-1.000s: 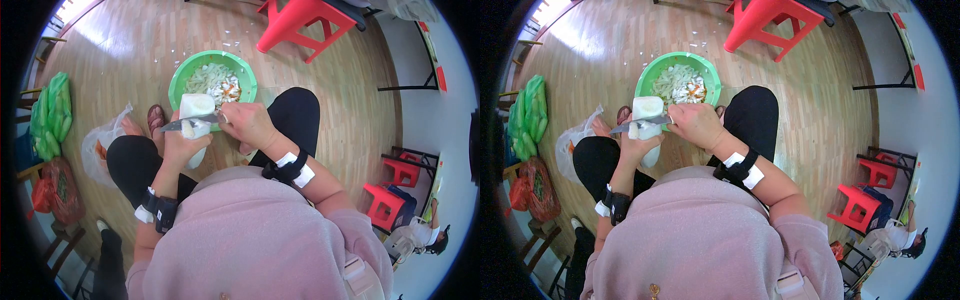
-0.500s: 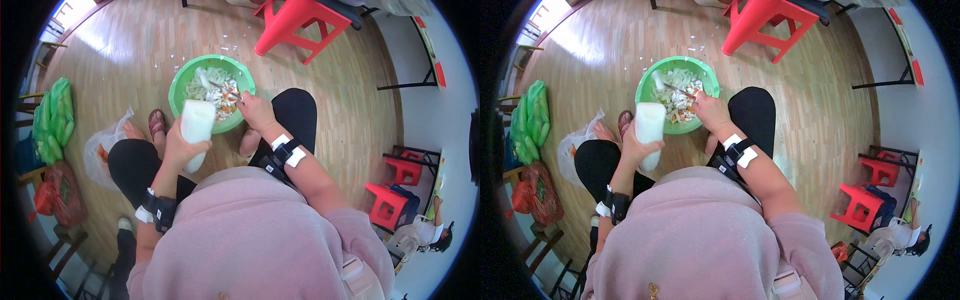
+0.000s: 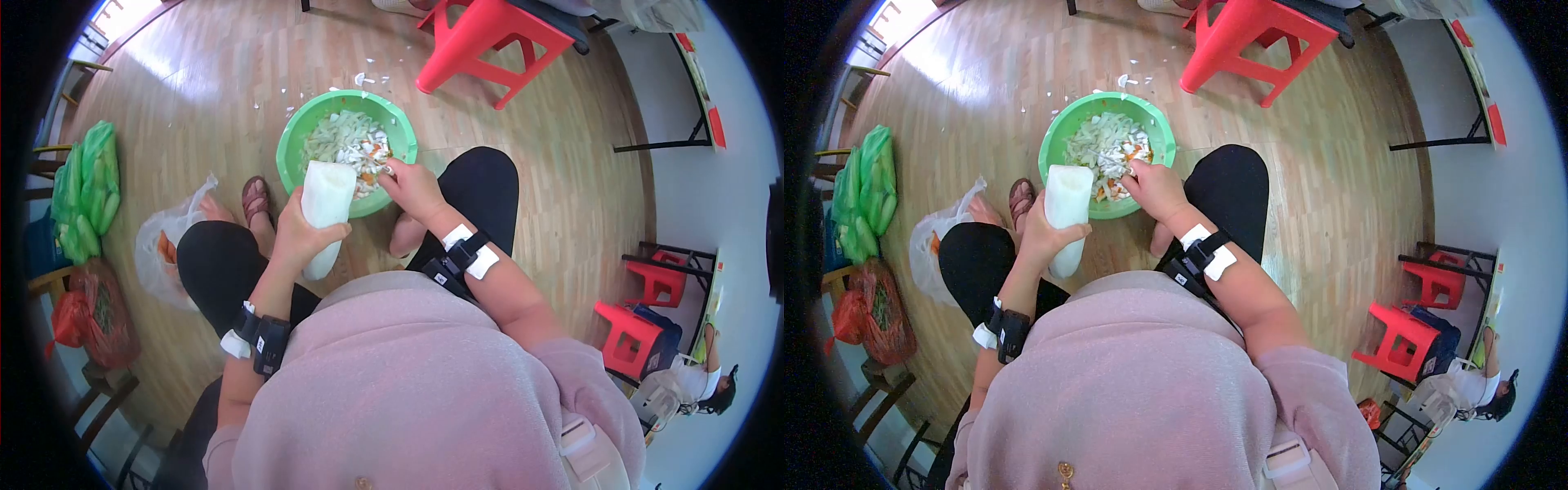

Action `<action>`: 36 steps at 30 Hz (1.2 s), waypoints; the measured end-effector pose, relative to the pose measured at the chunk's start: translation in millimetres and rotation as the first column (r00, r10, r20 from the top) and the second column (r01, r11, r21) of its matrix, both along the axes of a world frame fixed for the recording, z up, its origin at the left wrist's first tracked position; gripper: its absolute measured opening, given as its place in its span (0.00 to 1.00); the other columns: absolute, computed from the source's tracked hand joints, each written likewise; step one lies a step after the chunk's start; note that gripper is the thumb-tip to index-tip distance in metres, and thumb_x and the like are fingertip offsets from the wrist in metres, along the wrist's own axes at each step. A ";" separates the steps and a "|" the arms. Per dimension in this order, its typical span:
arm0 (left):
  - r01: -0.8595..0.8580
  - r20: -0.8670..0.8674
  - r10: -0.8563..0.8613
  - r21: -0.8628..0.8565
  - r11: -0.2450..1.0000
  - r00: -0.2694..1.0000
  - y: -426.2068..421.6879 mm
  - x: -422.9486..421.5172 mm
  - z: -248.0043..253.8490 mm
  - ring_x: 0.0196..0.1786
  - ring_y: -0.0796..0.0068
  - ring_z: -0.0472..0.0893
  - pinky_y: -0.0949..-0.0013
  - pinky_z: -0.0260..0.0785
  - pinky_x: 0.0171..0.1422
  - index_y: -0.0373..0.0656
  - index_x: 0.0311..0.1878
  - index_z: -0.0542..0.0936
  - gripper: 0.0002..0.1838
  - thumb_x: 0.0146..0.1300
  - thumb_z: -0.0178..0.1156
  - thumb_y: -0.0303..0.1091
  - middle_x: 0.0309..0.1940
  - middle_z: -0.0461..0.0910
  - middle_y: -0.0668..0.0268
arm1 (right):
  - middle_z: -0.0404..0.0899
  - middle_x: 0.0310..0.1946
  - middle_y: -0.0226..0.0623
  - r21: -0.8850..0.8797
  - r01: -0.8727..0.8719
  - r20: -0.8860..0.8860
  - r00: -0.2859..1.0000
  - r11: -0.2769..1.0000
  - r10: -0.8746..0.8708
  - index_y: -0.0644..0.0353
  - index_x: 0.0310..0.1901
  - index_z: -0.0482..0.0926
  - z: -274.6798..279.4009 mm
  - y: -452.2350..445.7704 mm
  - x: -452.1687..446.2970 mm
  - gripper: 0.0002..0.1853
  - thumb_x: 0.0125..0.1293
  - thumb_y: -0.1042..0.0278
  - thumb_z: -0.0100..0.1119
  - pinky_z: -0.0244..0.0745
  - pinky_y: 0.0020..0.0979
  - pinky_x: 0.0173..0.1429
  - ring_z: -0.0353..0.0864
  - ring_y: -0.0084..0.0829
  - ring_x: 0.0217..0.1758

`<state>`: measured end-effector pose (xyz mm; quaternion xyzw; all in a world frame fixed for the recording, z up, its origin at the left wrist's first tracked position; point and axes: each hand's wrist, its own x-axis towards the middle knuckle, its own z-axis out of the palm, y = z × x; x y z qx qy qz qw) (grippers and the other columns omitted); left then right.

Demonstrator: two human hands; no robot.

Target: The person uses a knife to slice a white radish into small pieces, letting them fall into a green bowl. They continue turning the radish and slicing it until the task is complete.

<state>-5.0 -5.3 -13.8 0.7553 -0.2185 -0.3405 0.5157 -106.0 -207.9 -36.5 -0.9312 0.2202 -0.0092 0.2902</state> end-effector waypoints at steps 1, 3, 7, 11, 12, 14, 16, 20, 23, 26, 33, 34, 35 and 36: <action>-0.015 0.000 0.015 0.004 1.000 1.000 0.1 0.6 -0.4 0.47 0.68 0.79 0.65 0.71 0.52 0.35 0.54 0.68 0.40 0.34 0.73 0.38 0.45 0.78 0.58 | 0.78 0.24 0.47 0.055 0.026 0.012 1.000 0.998 -0.026 0.58 0.30 0.72 2.3 -0.2 -0.1 0.12 0.61 0.57 0.54 0.74 0.46 0.34 0.79 0.49 0.28; -0.028 0.000 0.028 0.010 1.000 1.000 0.2 1.1 -1.3 0.47 0.68 0.79 0.65 0.71 0.52 0.35 0.54 0.68 0.41 0.34 0.74 0.38 0.45 0.77 0.58 | 0.78 0.23 0.46 0.085 0.006 0.060 0.998 0.996 -0.011 0.58 0.30 0.72 9.6 2.4 0.3 0.12 0.60 0.57 0.54 0.74 0.46 0.33 0.79 0.48 0.28; -0.046 0.007 0.046 0.043 0.998 0.999 0.8 1.3 -4.0 0.47 0.68 0.78 0.66 0.70 0.53 0.35 0.54 0.68 0.41 0.34 0.74 0.38 0.45 0.77 0.58 | 0.77 0.21 0.44 0.015 -0.164 0.234 0.960 0.986 0.156 0.57 0.29 0.72 27.4 13.1 1.5 0.11 0.59 0.59 0.55 0.74 0.43 0.32 0.79 0.46 0.26; -0.054 -0.001 0.054 0.062 0.997 0.999 -3.3 -2.1 13.8 0.47 0.68 0.78 0.66 0.70 0.53 0.37 0.54 0.68 0.40 0.34 0.73 0.37 0.44 0.77 0.58 | 0.76 0.20 0.43 -0.067 -0.242 0.220 0.943 0.968 0.250 0.57 0.29 0.72 48.9 22.1 4.5 0.10 0.58 0.59 0.55 0.74 0.41 0.31 0.79 0.45 0.26; -0.052 -0.001 0.052 0.063 0.997 0.999 -3.3 -2.0 14.8 0.47 0.68 0.78 0.66 0.70 0.53 0.37 0.54 0.68 0.40 0.34 0.73 0.37 0.44 0.77 0.58 | 0.77 0.20 0.42 -0.091 -0.237 0.183 0.951 0.967 0.250 0.57 0.29 0.72 51.4 23.9 5.2 0.10 0.58 0.59 0.55 0.75 0.41 0.31 0.79 0.44 0.26; -0.029 0.061 0.022 0.111 0.993 0.998 -3.5 -1.2 16.0 0.47 0.68 0.78 0.66 0.70 0.53 0.38 0.54 0.68 0.39 0.35 0.72 0.36 0.44 0.78 0.59 | 0.77 0.21 0.42 -0.114 -0.231 0.146 0.958 0.966 0.246 0.57 0.30 0.72 51.6 25.2 6.3 0.10 0.58 0.59 0.56 0.75 0.41 0.31 0.80 0.43 0.25; -0.032 0.065 0.024 0.121 0.992 0.998 -4.9 -1.9 20.3 0.46 0.68 0.79 0.66 0.70 0.52 0.38 0.54 0.68 0.39 0.35 0.72 0.36 0.44 0.78 0.59 | 0.77 0.20 0.41 -0.112 -0.205 0.163 0.961 0.972 0.221 0.58 0.30 0.72 51.0 25.2 6.4 0.11 0.58 0.59 0.56 0.75 0.42 0.30 0.80 0.43 0.25; -0.042 0.055 0.038 0.079 0.996 0.998 -5.1 -2.7 18.2 0.46 0.68 0.79 0.66 0.71 0.52 0.38 0.53 0.69 0.37 0.35 0.72 0.36 0.44 0.78 0.58 | 0.78 0.20 0.41 -0.099 -0.203 0.140 0.966 0.974 0.216 0.59 0.31 0.72 48.2 26.1 5.1 0.11 0.58 0.59 0.56 0.75 0.42 0.30 0.80 0.44 0.26; -0.080 0.018 0.079 0.053 0.995 0.997 -6.5 -3.9 23.5 0.45 0.68 0.79 0.66 0.71 0.52 0.37 0.51 0.70 0.36 0.35 0.71 0.36 0.43 0.78 0.58 | 0.78 0.20 0.43 -0.121 -0.152 0.128 0.978 0.981 0.167 0.59 0.32 0.72 42.2 25.6 5.3 0.12 0.59 0.58 0.56 0.75 0.42 0.31 0.81 0.44 0.26; -0.087 0.102 0.075 0.114 0.990 0.992 -5.9 -2.6 23.4 0.44 0.69 0.79 0.67 0.71 0.51 0.36 0.51 0.70 0.36 0.35 0.71 0.36 0.42 0.78 0.59 | 0.78 0.21 0.44 -0.142 -0.147 0.096 0.982 0.979 0.161 0.61 0.33 0.72 34.8 22.1 4.1 0.13 0.59 0.58 0.57 0.76 0.42 0.31 0.81 0.45 0.26; -0.094 0.154 0.102 -0.061 0.994 0.983 -6.5 -0.4 22.4 0.45 0.70 0.79 0.66 0.71 0.51 0.36 0.52 0.69 0.37 0.34 0.72 0.34 0.43 0.78 0.60 | 0.79 0.23 0.47 -0.092 -0.043 -0.088 0.996 0.995 0.034 0.62 0.31 0.74 4.1 2.8 -2.8 0.13 0.60 0.58 0.53 0.76 0.46 0.34 0.81 0.47 0.28; -0.098 0.112 0.110 -0.108 0.989 0.988 -7.6 0.5 23.7 0.45 0.70 0.79 0.66 0.71 0.51 0.36 0.53 0.69 0.38 0.34 0.72 0.34 0.43 0.78 0.60 | 0.79 0.24 0.48 -0.080 -0.015 -0.106 0.994 0.997 0.007 0.62 0.31 0.74 3.2 1.1 -4.5 0.13 0.61 0.58 0.52 0.76 0.46 0.35 0.81 0.47 0.29; -0.113 0.057 0.122 -0.148 0.983 0.991 -5.8 -2.8 23.4 0.45 0.70 0.79 0.66 0.71 0.51 0.37 0.53 0.68 0.38 0.34 0.73 0.34 0.43 0.78 0.60 | 0.79 0.24 0.49 -0.065 0.003 -0.080 0.997 0.998 -0.009 0.61 0.32 0.74 0.0 1.5 -3.5 0.13 0.61 0.58 0.52 0.75 0.46 0.35 0.81 0.48 0.29; -0.119 0.047 0.127 -0.143 0.983 0.991 -4.1 -5.2 22.5 0.45 0.70 0.79 0.66 0.71 0.51 0.37 0.53 0.68 0.38 0.34 0.73 0.34 0.43 0.78 0.60 | 0.79 0.24 0.49 -0.062 -0.002 -0.091 0.996 0.998 -0.004 0.61 0.32 0.74 8.0 4.6 -3.2 0.13 0.61 0.58 0.52 0.75 0.46 0.35 0.81 0.48 0.29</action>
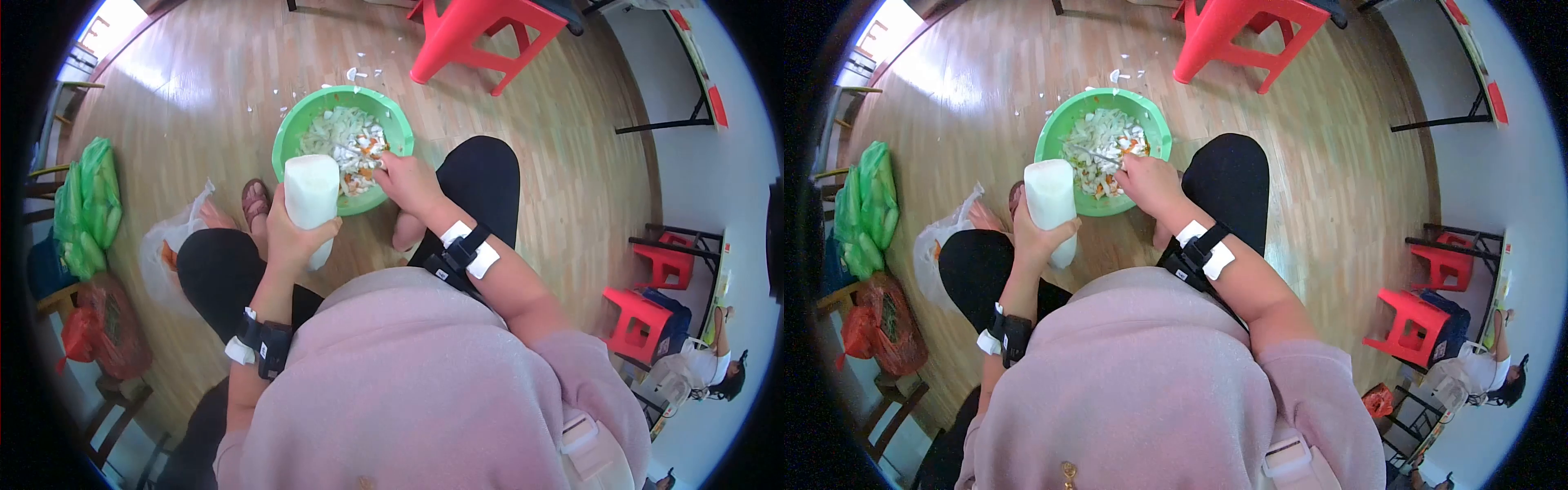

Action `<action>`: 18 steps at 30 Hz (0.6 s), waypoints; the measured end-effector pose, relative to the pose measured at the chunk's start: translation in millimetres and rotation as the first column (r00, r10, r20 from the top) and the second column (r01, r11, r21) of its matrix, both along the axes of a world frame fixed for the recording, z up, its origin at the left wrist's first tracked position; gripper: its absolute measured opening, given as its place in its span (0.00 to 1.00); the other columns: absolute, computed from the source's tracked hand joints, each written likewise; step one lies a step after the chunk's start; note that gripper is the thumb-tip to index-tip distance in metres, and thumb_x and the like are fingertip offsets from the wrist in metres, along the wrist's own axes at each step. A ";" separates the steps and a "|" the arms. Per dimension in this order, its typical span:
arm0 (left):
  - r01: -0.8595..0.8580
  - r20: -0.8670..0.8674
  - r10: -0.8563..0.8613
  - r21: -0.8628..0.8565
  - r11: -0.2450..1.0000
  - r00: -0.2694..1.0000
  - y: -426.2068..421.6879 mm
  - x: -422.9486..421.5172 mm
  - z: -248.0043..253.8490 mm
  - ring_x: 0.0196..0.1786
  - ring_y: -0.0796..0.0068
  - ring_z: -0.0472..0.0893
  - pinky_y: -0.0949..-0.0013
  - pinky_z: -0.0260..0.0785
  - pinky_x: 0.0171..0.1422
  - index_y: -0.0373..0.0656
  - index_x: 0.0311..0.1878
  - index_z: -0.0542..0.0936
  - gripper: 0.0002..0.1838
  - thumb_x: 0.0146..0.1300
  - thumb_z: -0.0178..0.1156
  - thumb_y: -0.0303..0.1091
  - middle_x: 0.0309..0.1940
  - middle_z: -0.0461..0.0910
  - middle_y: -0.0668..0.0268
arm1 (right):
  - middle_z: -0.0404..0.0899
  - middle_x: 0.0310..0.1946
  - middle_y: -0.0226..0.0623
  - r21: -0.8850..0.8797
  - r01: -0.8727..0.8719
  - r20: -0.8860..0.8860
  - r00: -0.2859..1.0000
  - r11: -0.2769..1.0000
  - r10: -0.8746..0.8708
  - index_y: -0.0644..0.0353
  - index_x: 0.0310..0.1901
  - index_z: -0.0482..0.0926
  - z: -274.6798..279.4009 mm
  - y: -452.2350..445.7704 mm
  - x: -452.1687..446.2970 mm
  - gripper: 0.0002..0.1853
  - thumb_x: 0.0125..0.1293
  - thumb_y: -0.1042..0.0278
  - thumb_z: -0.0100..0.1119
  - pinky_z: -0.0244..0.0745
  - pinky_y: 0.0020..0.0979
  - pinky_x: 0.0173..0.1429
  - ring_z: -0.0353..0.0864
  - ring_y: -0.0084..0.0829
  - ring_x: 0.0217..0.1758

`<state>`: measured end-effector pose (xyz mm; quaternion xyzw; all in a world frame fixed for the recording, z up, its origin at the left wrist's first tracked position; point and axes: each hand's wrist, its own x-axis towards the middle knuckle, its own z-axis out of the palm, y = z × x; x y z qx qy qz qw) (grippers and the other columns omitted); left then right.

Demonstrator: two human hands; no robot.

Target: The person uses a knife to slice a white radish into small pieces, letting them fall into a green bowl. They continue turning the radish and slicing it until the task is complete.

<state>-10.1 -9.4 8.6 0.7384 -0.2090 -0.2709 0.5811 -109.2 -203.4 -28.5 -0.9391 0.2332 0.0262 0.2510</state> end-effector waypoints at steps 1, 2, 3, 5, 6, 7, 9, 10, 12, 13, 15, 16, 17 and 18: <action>0.021 0.033 -0.023 0.057 0.998 0.999 0.1 1.6 -1.7 0.46 0.70 0.79 0.66 0.71 0.52 0.37 0.54 0.68 0.39 0.34 0.73 0.34 0.43 0.78 0.60 | 0.78 0.24 0.48 0.028 0.014 0.043 0.999 1.000 -0.015 0.60 0.32 0.74 9.8 1.1 3.8 0.12 0.60 0.58 0.53 0.75 0.46 0.35 0.80 0.48 0.28; 0.041 0.069 -0.049 0.114 0.993 0.996 -0.2 3.9 -2.7 0.46 0.70 0.79 0.67 0.70 0.52 0.37 0.54 0.68 0.39 0.34 0.73 0.34 0.44 0.78 0.60 | 0.78 0.23 0.47 0.057 0.028 0.091 0.995 0.998 -0.033 0.60 0.32 0.74 16.9 1.5 7.7 0.12 0.60 0.58 0.53 0.74 0.46 0.34 0.80 0.48 0.28; 0.039 0.071 -0.047 0.115 0.993 0.996 -0.3 4.6 -3.9 0.46 0.70 0.79 0.67 0.70 0.52 0.37 0.54 0.68 0.39 0.34 0.73 0.34 0.44 0.78 0.60 | 0.78 0.23 0.47 0.058 0.026 0.093 0.995 0.998 -0.031 0.60 0.32 0.74 19.8 2.7 8.9 0.12 0.60 0.58 0.53 0.74 0.46 0.34 0.80 0.48 0.28; 0.059 0.072 -0.065 0.078 0.995 0.995 -0.3 3.6 -6.5 0.46 0.70 0.79 0.67 0.70 0.52 0.37 0.54 0.68 0.39 0.35 0.73 0.35 0.44 0.78 0.60 | 0.76 0.20 0.44 0.068 -0.119 0.294 0.951 0.991 0.094 0.59 0.30 0.72 24.3 7.2 6.4 0.12 0.59 0.59 0.55 0.74 0.44 0.32 0.79 0.47 0.26; 0.061 0.071 -0.066 0.079 0.995 0.995 -0.7 3.5 -5.5 0.46 0.70 0.79 0.67 0.70 0.52 0.37 0.54 0.68 0.39 0.35 0.73 0.35 0.44 0.78 0.60 | 0.76 0.20 0.44 0.069 -0.118 0.293 0.952 0.991 0.092 0.59 0.30 0.72 29.9 9.2 6.1 0.12 0.59 0.59 0.55 0.74 0.44 0.32 0.79 0.47 0.26; 0.065 0.060 -0.071 0.094 0.993 0.996 -1.4 3.6 -3.5 0.46 0.70 0.78 0.67 0.70 0.52 0.37 0.53 0.68 0.38 0.35 0.73 0.35 0.44 0.78 0.60 | 0.76 0.21 0.43 0.090 -0.151 0.333 0.936 0.984 0.113 0.58 0.30 0.71 37.3 10.9 6.6 0.10 0.59 0.61 0.56 0.73 0.43 0.31 0.78 0.47 0.26; 0.065 0.046 -0.071 0.111 0.992 0.996 -2.3 3.9 -1.0 0.46 0.71 0.78 0.67 0.70 0.53 0.37 0.53 0.68 0.38 0.35 0.73 0.35 0.44 0.78 0.60 | 0.76 0.22 0.42 0.111 -0.190 0.372 0.918 0.976 0.137 0.58 0.30 0.70 46.2 13.3 8.1 0.09 0.59 0.62 0.57 0.71 0.42 0.30 0.77 0.46 0.26; 0.063 0.051 -0.068 0.099 0.993 0.996 -2.3 4.2 -0.3 0.46 0.70 0.78 0.67 0.70 0.53 0.37 0.53 0.68 0.38 0.35 0.73 0.35 0.44 0.78 0.60 | 0.76 0.22 0.41 0.051 -0.213 0.366 0.913 0.976 0.181 0.57 0.30 0.70 48.4 14.9 8.7 0.09 0.58 0.63 0.57 0.72 0.41 0.29 0.77 0.45 0.26; 0.063 0.054 -0.068 0.088 0.994 0.996 -1.2 3.7 -0.7 0.46 0.70 0.78 0.67 0.70 0.53 0.37 0.52 0.69 0.37 0.35 0.73 0.35 0.44 0.78 0.59 | 0.76 0.23 0.39 -0.008 -0.235 0.357 0.907 0.972 0.223 0.57 0.30 0.70 52.9 16.8 9.2 0.09 0.57 0.63 0.58 0.72 0.40 0.29 0.77 0.44 0.26; 0.051 0.067 -0.059 0.108 0.993 0.996 -0.6 3.0 -1.1 0.46 0.70 0.78 0.67 0.70 0.52 0.37 0.52 0.69 0.37 0.35 0.73 0.35 0.44 0.77 0.59 | 0.76 0.23 0.39 -0.037 -0.242 0.347 0.907 0.970 0.239 0.57 0.30 0.69 55.5 16.9 9.2 0.09 0.57 0.63 0.58 0.72 0.40 0.29 0.77 0.43 0.26; 0.042 0.078 -0.052 0.127 0.991 0.996 -0.3 2.2 -1.5 0.46 0.70 0.78 0.67 0.70 0.52 0.36 0.52 0.69 0.37 0.35 0.73 0.34 0.44 0.77 0.59 | 0.75 0.23 0.38 -0.066 -0.246 0.335 0.907 0.967 0.254 0.57 0.30 0.69 57.6 16.8 8.4 0.09 0.57 0.63 0.58 0.72 0.39 0.28 0.77 0.43 0.26; 0.046 0.061 -0.053 0.109 0.993 0.997 -0.1 2.2 -1.0 0.46 0.71 0.78 0.68 0.70 0.52 0.36 0.52 0.68 0.37 0.34 0.73 0.33 0.44 0.77 0.60 | 0.76 0.22 0.38 -0.087 -0.227 0.346 0.906 0.970 0.243 0.56 0.30 0.69 57.9 17.4 8.1 0.09 0.56 0.63 0.58 0.72 0.39 0.28 0.77 0.42 0.25; 0.050 0.045 -0.054 0.091 0.995 0.998 -0.3 1.8 -0.4 0.46 0.72 0.78 0.68 0.70 0.52 0.36 0.52 0.68 0.37 0.34 0.73 0.32 0.44 0.77 0.60 | 0.76 0.22 0.38 -0.107 -0.206 0.358 0.905 0.973 0.231 0.56 0.30 0.69 57.8 18.0 7.5 0.10 0.56 0.63 0.59 0.73 0.39 0.28 0.77 0.42 0.25; 0.054 0.044 -0.058 0.091 0.994 0.997 -1.3 1.7 1.2 0.46 0.72 0.78 0.68 0.70 0.52 0.36 0.52 0.68 0.37 0.34 0.73 0.32 0.44 0.77 0.60 | 0.76 0.22 0.38 -0.107 -0.203 0.357 0.906 0.973 0.228 0.56 0.30 0.69 56.7 17.5 7.0 0.10 0.56 0.63 0.59 0.73 0.39 0.28 0.77 0.42 0.25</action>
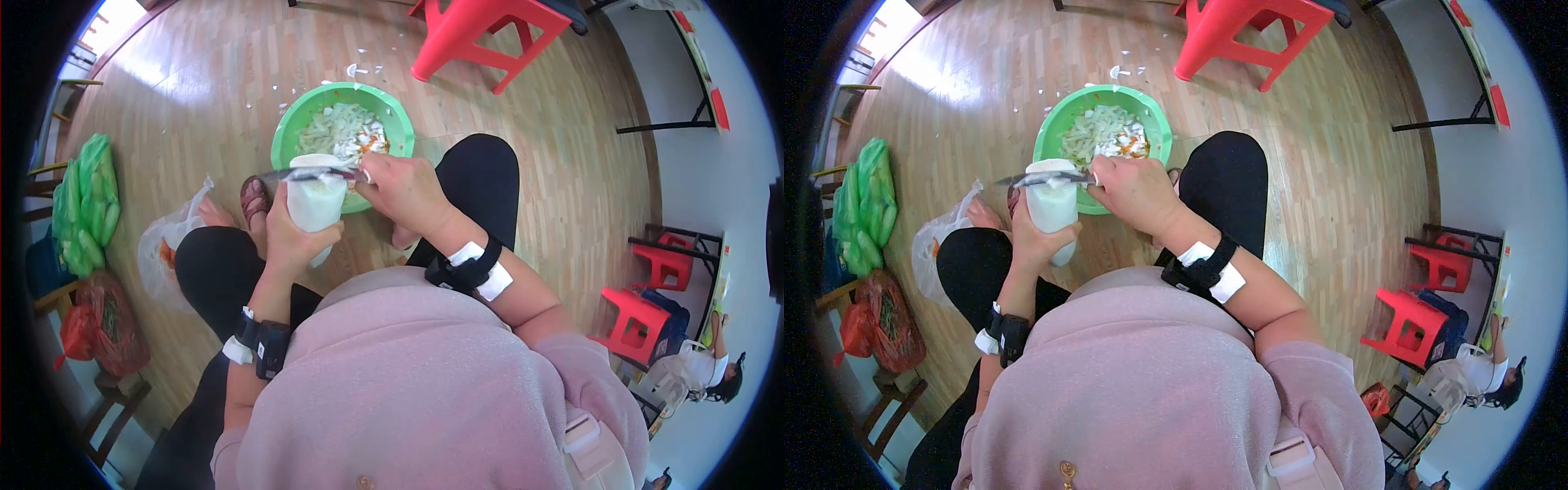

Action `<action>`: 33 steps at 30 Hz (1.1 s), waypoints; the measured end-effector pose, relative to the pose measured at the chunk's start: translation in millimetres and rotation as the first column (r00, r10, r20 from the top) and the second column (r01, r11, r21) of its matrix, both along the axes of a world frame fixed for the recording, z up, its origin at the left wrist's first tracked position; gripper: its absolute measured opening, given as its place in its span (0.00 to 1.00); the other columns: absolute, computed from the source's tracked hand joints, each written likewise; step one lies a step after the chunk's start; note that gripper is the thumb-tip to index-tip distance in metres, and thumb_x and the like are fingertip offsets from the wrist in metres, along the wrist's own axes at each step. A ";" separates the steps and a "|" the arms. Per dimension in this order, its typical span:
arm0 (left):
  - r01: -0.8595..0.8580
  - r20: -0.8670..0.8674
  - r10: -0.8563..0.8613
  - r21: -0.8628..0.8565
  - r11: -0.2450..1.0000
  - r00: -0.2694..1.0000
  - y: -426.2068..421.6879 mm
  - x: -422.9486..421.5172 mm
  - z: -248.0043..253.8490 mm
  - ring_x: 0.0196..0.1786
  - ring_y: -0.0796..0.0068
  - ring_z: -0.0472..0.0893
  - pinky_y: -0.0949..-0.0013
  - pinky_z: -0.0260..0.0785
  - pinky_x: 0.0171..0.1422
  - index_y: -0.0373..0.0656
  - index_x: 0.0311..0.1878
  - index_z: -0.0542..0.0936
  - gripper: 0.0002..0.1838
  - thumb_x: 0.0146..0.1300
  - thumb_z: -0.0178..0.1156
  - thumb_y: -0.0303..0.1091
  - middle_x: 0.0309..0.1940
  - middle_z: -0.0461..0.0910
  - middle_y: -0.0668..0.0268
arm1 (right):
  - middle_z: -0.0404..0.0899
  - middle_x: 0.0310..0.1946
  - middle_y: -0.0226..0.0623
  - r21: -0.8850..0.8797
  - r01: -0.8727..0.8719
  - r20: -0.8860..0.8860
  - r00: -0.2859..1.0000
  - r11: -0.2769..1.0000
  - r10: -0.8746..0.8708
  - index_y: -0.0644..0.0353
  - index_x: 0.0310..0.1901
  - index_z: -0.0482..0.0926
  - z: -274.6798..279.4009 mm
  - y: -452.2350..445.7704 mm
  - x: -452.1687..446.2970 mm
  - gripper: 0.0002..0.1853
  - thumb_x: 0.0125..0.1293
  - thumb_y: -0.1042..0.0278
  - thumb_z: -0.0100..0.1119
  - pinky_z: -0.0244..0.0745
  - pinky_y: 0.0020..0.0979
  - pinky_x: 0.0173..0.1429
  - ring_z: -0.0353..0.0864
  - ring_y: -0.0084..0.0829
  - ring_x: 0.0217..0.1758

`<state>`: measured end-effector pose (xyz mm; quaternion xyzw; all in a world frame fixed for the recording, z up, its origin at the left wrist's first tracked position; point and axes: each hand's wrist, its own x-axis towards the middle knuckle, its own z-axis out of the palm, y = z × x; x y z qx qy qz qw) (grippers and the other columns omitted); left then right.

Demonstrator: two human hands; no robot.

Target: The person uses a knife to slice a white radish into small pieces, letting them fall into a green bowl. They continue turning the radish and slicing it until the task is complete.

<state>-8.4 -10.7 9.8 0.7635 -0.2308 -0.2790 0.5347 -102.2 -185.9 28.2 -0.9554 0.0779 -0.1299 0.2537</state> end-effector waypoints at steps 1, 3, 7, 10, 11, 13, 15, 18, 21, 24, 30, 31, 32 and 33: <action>-0.002 -0.011 0.001 -0.047 0.999 1.000 -1.3 0.2 2.2 0.46 0.73 0.78 0.69 0.70 0.52 0.36 0.52 0.68 0.37 0.34 0.72 0.31 0.45 0.77 0.61 | 0.76 0.22 0.39 0.005 0.035 -0.031 0.999 0.999 -0.035 0.56 0.30 0.70 -1.9 -1.6 0.0 0.10 0.56 0.62 0.58 0.73 0.40 0.29 0.77 0.43 0.25; -0.001 -0.021 -0.001 -0.095 0.995 1.000 -2.0 0.5 3.0 0.46 0.74 0.77 0.69 0.70 0.52 0.36 0.53 0.68 0.37 0.34 0.72 0.30 0.45 0.77 0.62 | 0.76 0.22 0.41 0.008 0.072 -0.061 0.996 0.997 -0.071 0.57 0.30 0.70 -8.6 -6.4 2.3 0.10 0.57 0.61 0.58 0.73 0.42 0.29 0.78 0.45 0.26; 0.009 -0.047 -0.018 -0.186 0.983 0.999 -1.9 -4.2 10.6 0.46 0.75 0.77 0.70 0.69 0.53 0.37 0.53 0.67 0.37 0.35 0.72 0.30 0.44 0.77 0.63 | 0.78 0.22 0.46 0.019 0.168 -0.254 0.954 0.986 -0.157 0.60 0.31 0.72 -30.8 -20.6 -2.3 0.13 0.59 0.57 0.56 0.74 0.44 0.31 0.79 0.47 0.26; 0.043 -0.025 -0.048 -0.166 0.985 0.999 0.1 -2.6 11.5 0.47 0.75 0.77 0.70 0.69 0.53 0.37 0.54 0.67 0.38 0.35 0.72 0.30 0.45 0.77 0.63 | 0.77 0.22 0.46 0.077 0.194 -0.280 0.946 0.978 -0.166 0.59 0.31 0.72 -25.8 -19.4 -10.0 0.12 0.60 0.58 0.54 0.73 0.46 0.32 0.79 0.48 0.27; 0.075 -0.013 -0.077 -0.122 0.990 0.997 1.3 -1.7 10.4 0.48 0.75 0.77 0.70 0.69 0.53 0.37 0.55 0.67 0.39 0.35 0.72 0.31 0.45 0.77 0.63 | 0.77 0.22 0.45 0.125 0.144 -0.207 0.971 0.982 -0.116 0.58 0.30 0.72 -18.4 -18.2 -10.6 0.12 0.60 0.58 0.54 0.73 0.45 0.32 0.79 0.47 0.27; 0.084 -0.003 -0.086 -0.137 0.987 0.996 1.7 -1.1 5.2 0.47 0.74 0.77 0.70 0.69 0.53 0.37 0.55 0.67 0.39 0.36 0.72 0.31 0.45 0.77 0.62 | 0.76 0.21 0.43 0.165 0.092 -0.122 0.990 0.982 -0.073 0.58 0.30 0.71 -0.3 -15.7 -7.6 0.11 0.60 0.58 0.54 0.73 0.44 0.31 0.78 0.46 0.26; 0.100 0.006 -0.100 -0.150 0.984 0.995 1.1 -0.7 4.1 0.47 0.73 0.77 0.69 0.69 0.53 0.37 0.55 0.68 0.38 0.36 0.72 0.32 0.45 0.77 0.62 | 0.76 0.20 0.40 0.114 -0.068 -0.001 0.998 0.991 0.069 0.56 0.29 0.71 13.2 -11.8 -5.6 0.10 0.58 0.59 0.55 0.73 0.42 0.30 0.78 0.43 0.26; 0.083 0.027 -0.081 -0.111 0.990 0.996 0.7 -1.9 6.7 0.47 0.73 0.78 0.70 0.69 0.53 0.37 0.54 0.70 0.37 0.36 0.72 0.32 0.45 0.78 0.62 | 0.73 0.20 0.38 0.054 -0.116 0.030 0.993 0.992 0.114 0.56 0.28 0.70 23.2 -9.8 -2.2 0.07 0.58 0.65 0.56 0.71 0.38 0.28 0.77 0.42 0.25; 0.159 0.039 -0.155 -0.118 0.980 0.987 0.7 0.7 7.5 0.46 0.74 0.78 0.70 0.70 0.53 0.37 0.52 0.71 0.35 0.35 0.72 0.32 0.45 0.78 0.62 | 0.72 0.19 0.38 0.060 -0.138 0.019 0.990 0.989 0.137 0.56 0.28 0.70 23.4 -9.1 -2.8 0.08 0.58 0.64 0.56 0.71 0.38 0.28 0.76 0.41 0.24; 0.154 0.005 -0.155 -0.071 0.985 0.988 1.9 -0.3 6.9 0.46 0.75 0.78 0.70 0.70 0.53 0.37 0.52 0.71 0.35 0.35 0.72 0.32 0.44 0.78 0.63 | 0.72 0.19 0.37 0.024 -0.122 0.025 0.992 0.992 0.122 0.56 0.29 0.70 21.3 -7.3 -4.1 0.08 0.58 0.64 0.57 0.71 0.38 0.27 0.76 0.40 0.24; 0.092 -0.037 -0.098 -0.139 0.986 0.994 2.1 -2.9 9.7 0.46 0.74 0.78 0.70 0.70 0.53 0.37 0.53 0.71 0.36 0.35 0.71 0.32 0.43 0.79 0.63 | 0.78 0.23 0.41 -0.046 0.036 -0.163 0.986 0.998 -0.043 0.58 0.31 0.72 -10.7 -20.9 -5.1 0.11 0.57 0.59 0.56 0.74 0.42 0.32 0.80 0.43 0.28; 0.147 0.013 -0.146 -0.143 0.979 0.989 1.6 -4.1 14.0 0.46 0.74 0.78 0.69 0.70 0.53 0.37 0.53 0.70 0.36 0.35 0.71 0.32 0.43 0.79 0.63 | 0.78 0.23 0.41 -0.045 0.039 -0.161 0.986 0.998 -0.046 0.58 0.31 0.72 -19.3 -25.6 -7.3 0.11 0.57 0.59 0.56 0.74 0.42 0.32 0.80 0.43 0.28; 0.205 0.065 -0.198 -0.145 0.968 0.978 1.0 -3.9 16.5 0.46 0.74 0.79 0.69 0.70 0.52 0.38 0.53 0.70 0.36 0.35 0.71 0.32 0.43 0.79 0.63 | 0.78 0.23 0.41 -0.045 0.051 -0.216 0.975 0.998 -0.060 0.58 0.31 0.72 -27.4 -31.0 -10.9 0.11 0.58 0.58 0.56 0.74 0.42 0.32 0.80 0.44 0.28; 0.191 0.062 -0.184 -0.129 0.973 0.981 0.1 -4.5 14.6 0.46 0.73 0.79 0.69 0.70 0.52 0.39 0.54 0.70 0.36 0.35 0.71 0.32 0.42 0.79 0.62 | 0.78 0.24 0.42 -0.046 0.060 -0.274 0.959 0.997 -0.071 0.58 0.31 0.72 -26.3 -32.7 -11.2 0.12 0.58 0.58 0.56 0.74 0.43 0.33 0.79 0.45 0.29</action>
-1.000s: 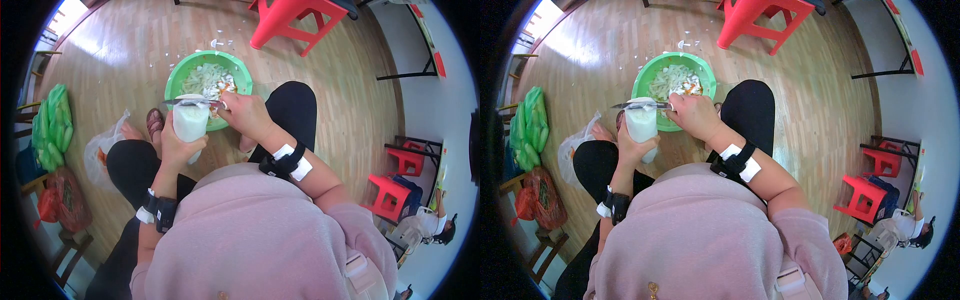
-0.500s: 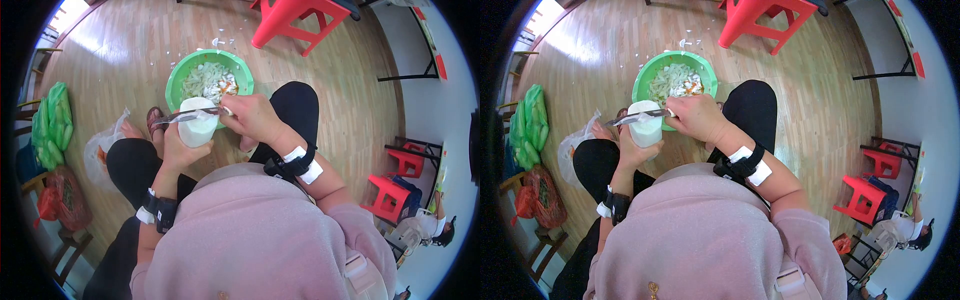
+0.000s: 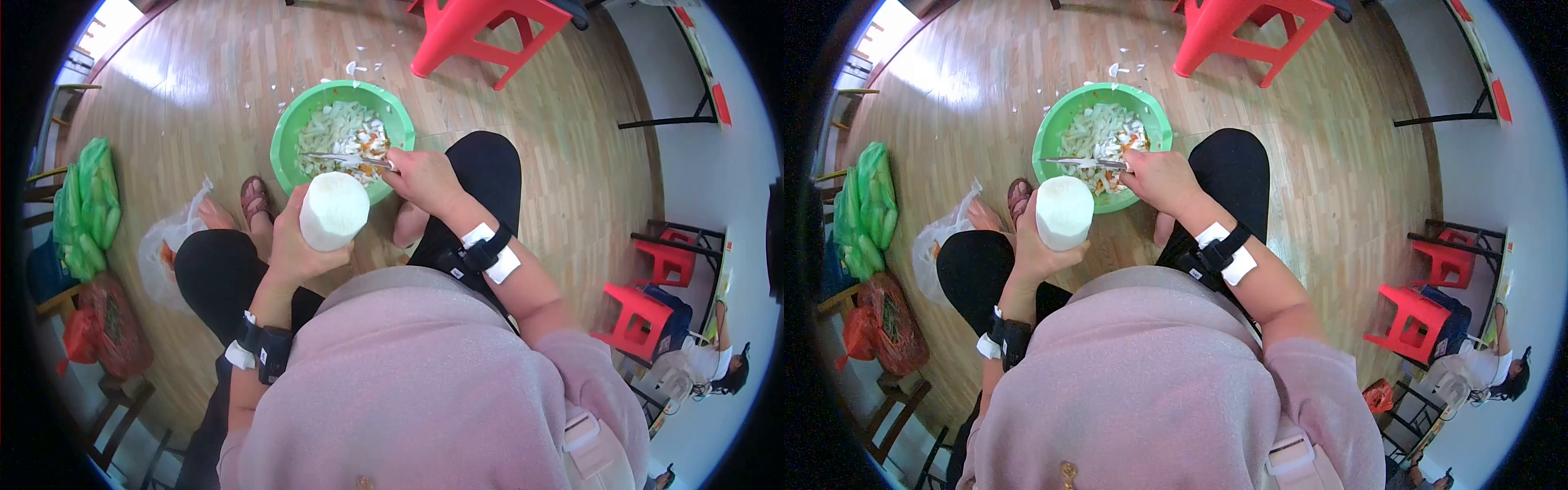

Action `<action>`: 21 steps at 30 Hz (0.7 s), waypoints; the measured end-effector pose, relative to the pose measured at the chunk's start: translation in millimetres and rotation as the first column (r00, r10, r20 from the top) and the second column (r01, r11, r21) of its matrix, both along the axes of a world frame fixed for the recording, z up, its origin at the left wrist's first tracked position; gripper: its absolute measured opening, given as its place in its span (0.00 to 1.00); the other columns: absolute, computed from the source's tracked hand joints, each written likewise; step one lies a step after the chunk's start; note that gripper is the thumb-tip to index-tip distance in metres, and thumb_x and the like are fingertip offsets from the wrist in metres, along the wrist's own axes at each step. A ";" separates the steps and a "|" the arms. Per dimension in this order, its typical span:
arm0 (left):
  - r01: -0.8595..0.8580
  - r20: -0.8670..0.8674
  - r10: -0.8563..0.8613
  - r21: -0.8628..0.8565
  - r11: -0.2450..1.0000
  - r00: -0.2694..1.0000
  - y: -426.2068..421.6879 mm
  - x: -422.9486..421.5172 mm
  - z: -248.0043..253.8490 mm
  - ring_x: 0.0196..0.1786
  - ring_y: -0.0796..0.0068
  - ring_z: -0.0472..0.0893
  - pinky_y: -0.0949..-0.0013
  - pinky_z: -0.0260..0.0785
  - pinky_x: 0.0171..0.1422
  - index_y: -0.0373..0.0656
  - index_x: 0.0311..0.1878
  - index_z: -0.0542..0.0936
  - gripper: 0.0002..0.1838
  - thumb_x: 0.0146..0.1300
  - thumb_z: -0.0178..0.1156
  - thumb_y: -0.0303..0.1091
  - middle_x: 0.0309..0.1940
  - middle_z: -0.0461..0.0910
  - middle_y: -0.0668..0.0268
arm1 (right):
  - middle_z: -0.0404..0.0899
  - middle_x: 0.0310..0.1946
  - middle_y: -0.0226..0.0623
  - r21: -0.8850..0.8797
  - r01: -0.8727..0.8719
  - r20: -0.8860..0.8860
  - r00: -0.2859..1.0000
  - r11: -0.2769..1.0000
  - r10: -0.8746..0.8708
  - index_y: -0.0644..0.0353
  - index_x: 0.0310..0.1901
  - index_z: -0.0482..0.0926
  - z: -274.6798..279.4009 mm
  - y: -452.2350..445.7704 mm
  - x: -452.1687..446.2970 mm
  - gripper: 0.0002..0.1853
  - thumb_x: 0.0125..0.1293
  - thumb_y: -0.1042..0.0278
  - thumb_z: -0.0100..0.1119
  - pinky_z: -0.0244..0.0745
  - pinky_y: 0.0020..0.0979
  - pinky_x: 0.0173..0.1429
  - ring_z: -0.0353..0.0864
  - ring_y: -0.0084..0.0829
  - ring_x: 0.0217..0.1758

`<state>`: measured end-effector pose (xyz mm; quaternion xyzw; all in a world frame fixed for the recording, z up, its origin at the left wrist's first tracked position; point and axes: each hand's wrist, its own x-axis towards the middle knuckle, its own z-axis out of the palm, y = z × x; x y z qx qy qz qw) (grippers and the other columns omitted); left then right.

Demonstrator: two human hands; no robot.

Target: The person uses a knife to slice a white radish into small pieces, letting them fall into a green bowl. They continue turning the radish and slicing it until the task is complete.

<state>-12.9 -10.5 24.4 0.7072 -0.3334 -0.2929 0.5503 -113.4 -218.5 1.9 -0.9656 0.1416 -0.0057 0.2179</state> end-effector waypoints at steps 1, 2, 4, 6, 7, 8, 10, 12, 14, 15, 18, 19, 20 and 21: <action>-0.002 -0.006 0.002 0.003 1.000 1.000 -0.4 0.2 -0.5 0.46 0.73 0.79 0.69 0.70 0.52 0.39 0.54 0.70 0.36 0.35 0.71 0.32 0.42 0.79 0.62 | 0.78 0.24 0.42 0.003 -0.002 -0.006 1.000 1.000 0.002 0.58 0.31 0.72 0.6 0.6 -1.7 0.12 0.58 0.58 0.56 0.74 0.43 0.33 0.79 0.45 0.29; -0.018 0.038 0.017 0.029 0.999 0.999 -1.0 0.0 0.4 0.46 0.72 0.80 0.68 0.70 0.52 0.39 0.54 0.70 0.36 0.35 0.71 0.33 0.42 0.79 0.61 | 0.78 0.24 0.42 0.049 0.028 -0.001 1.000 0.998 -0.028 0.58 0.31 0.72 2.2 2.7 -5.0 0.12 0.59 0.57 0.56 0.74 0.43 0.33 0.79 0.45 0.29; -0.032 0.089 0.027 0.051 0.998 0.996 -2.6 1.0 0.2 0.46 0.72 0.80 0.68 0.71 0.52 0.39 0.54 0.70 0.37 0.35 0.71 0.33 0.42 0.79 0.60 | 0.78 0.24 0.42 0.090 0.062 0.010 0.998 0.994 -0.063 0.57 0.32 0.72 13.0 7.1 -6.1 0.12 0.59 0.57 0.56 0.74 0.43 0.33 0.79 0.46 0.29; -0.055 0.085 0.050 0.066 0.996 0.995 -2.6 1.4 -3.4 0.46 0.71 0.80 0.68 0.71 0.52 0.38 0.54 0.70 0.36 0.36 0.71 0.33 0.42 0.80 0.60 | 0.77 0.22 0.40 0.163 -0.018 0.142 0.990 0.986 -0.006 0.56 0.31 0.72 24.0 13.6 -5.9 0.11 0.59 0.57 0.56 0.74 0.42 0.31 0.79 0.44 0.27; -0.055 0.084 0.049 0.066 0.996 0.995 -1.9 1.9 -6.1 0.46 0.71 0.80 0.68 0.71 0.52 0.38 0.54 0.70 0.36 0.36 0.71 0.33 0.42 0.80 0.60 | 0.77 0.22 0.40 0.163 -0.017 0.141 0.990 0.986 -0.006 0.56 0.31 0.72 30.6 15.3 -5.0 0.11 0.59 0.57 0.56 0.74 0.42 0.31 0.79 0.44 0.27; -0.042 0.145 0.029 0.088 0.995 0.989 -0.9 2.3 -9.0 0.46 0.71 0.80 0.68 0.71 0.52 0.38 0.54 0.70 0.36 0.36 0.71 0.33 0.42 0.80 0.60 | 0.77 0.22 0.39 0.141 -0.073 0.167 0.985 0.987 0.049 0.55 0.31 0.72 37.9 16.9 -3.6 0.11 0.59 0.57 0.56 0.74 0.41 0.30 0.79 0.43 0.26; -0.036 0.203 0.012 0.113 0.993 0.979 -0.3 2.5 -8.2 0.46 0.70 0.80 0.68 0.71 0.52 0.38 0.54 0.70 0.37 0.36 0.70 0.32 0.43 0.79 0.60 | 0.76 0.21 0.38 0.119 -0.133 0.190 0.976 0.984 0.109 0.55 0.31 0.72 48.1 20.7 -2.3 0.10 0.59 0.57 0.56 0.74 0.40 0.28 0.79 0.42 0.25; -0.033 0.116 0.024 0.077 0.996 0.993 -3.9 4.2 -3.5 0.46 0.69 0.80 0.67 0.71 0.52 0.38 0.53 0.71 0.35 0.36 0.69 0.31 0.43 0.79 0.60 | 0.75 0.19 0.36 0.093 -0.182 0.198 0.967 0.979 0.161 0.54 0.30 0.72 54.4 23.0 -2.4 0.10 0.58 0.57 0.57 0.74 0.38 0.27 0.79 0.40 0.24; -0.043 0.145 0.032 0.077 0.996 0.989 -3.4 4.5 -6.0 0.46 0.69 0.80 0.67 0.71 0.52 0.38 0.53 0.71 0.35 0.36 0.69 0.31 0.44 0.78 0.59 | 0.75 0.19 0.36 0.044 -0.183 0.177 0.969 0.982 0.173 0.54 0.29 0.71 55.5 25.1 -2.2 0.10 0.57 0.58 0.58 0.74 0.38 0.27 0.79 0.39 0.23; -0.051 0.175 0.037 0.076 0.996 0.984 -3.2 4.6 -6.8 0.47 0.69 0.79 0.67 0.71 0.52 0.38 0.53 0.71 0.34 0.36 0.69 0.31 0.44 0.78 0.59 | 0.75 0.19 0.35 -0.005 -0.183 0.158 0.971 0.983 0.181 0.55 0.29 0.71 55.7 26.4 -2.2 0.11 0.57 0.58 0.59 0.75 0.38 0.27 0.79 0.38 0.23; -0.056 0.202 0.031 0.117 0.992 0.979 -4.6 3.9 0.9 0.46 0.67 0.80 0.66 0.71 0.51 0.38 0.53 0.71 0.35 0.36 0.69 0.31 0.43 0.79 0.59 | 0.75 0.19 0.34 -0.044 -0.149 0.184 0.971 0.988 0.154 0.55 0.28 0.70 56.8 30.4 -2.3 0.12 0.55 0.58 0.61 0.75 0.37 0.26 0.80 0.37 0.23; -0.056 0.201 0.032 0.117 0.992 0.979 -4.7 4.2 0.6 0.46 0.67 0.80 0.66 0.71 0.51 0.38 0.53 0.71 0.35 0.36 0.69 0.31 0.43 0.79 0.59 | 0.75 0.19 0.34 -0.043 -0.149 0.184 0.971 0.988 0.155 0.55 0.28 0.70 57.4 31.7 -2.3 0.12 0.55 0.58 0.61 0.75 0.37 0.26 0.80 0.37 0.23; -0.051 0.215 0.023 0.127 0.991 0.976 -4.7 5.1 0.0 0.45 0.67 0.80 0.66 0.71 0.51 0.38 0.53 0.71 0.35 0.35 0.69 0.32 0.43 0.79 0.59 | 0.76 0.19 0.35 -0.045 -0.132 0.179 0.974 0.990 0.138 0.55 0.28 0.70 58.1 33.0 -2.1 0.12 0.55 0.59 0.60 0.75 0.38 0.27 0.80 0.37 0.24; -0.047 0.229 0.014 0.137 0.989 0.973 -4.5 5.7 -0.6 0.45 0.67 0.80 0.66 0.71 0.51 0.38 0.54 0.70 0.36 0.35 0.69 0.32 0.42 0.79 0.59 | 0.76 0.20 0.36 -0.048 -0.115 0.175 0.977 0.992 0.122 0.56 0.29 0.70 58.3 33.9 -1.4 0.11 0.56 0.59 0.59 0.75 0.38 0.27 0.80 0.37 0.25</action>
